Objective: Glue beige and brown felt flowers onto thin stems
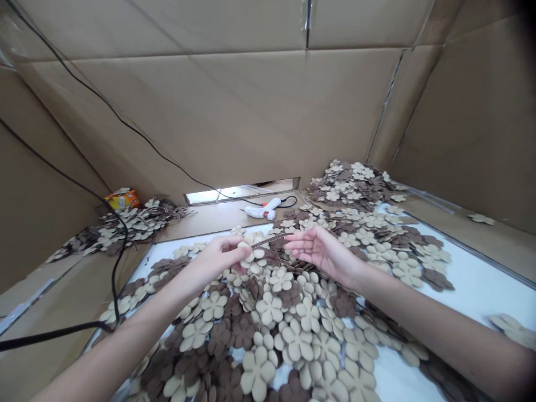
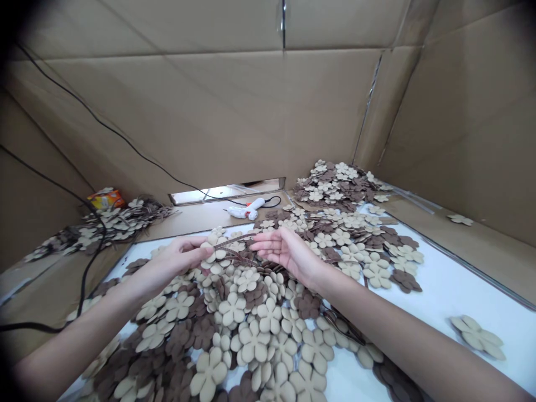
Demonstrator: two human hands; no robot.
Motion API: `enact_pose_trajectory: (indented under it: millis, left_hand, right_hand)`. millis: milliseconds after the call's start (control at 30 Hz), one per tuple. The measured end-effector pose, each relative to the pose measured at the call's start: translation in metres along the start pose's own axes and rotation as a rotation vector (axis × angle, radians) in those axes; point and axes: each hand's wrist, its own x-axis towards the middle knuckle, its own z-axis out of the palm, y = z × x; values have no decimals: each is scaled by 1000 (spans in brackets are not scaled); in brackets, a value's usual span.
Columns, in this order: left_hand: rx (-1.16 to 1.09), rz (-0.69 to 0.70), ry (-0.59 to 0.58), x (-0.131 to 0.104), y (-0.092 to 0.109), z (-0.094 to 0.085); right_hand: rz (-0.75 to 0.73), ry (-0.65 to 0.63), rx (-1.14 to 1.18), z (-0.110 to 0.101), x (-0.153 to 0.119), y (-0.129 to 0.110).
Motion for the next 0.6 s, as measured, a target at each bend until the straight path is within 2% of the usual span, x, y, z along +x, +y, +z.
enact_pose_trajectory:
  millis: [600]
  left_hand:
    - [56, 36, -1, 0, -1, -1]
  right_hand:
    - [-49, 21, -46, -4, 3, 8]
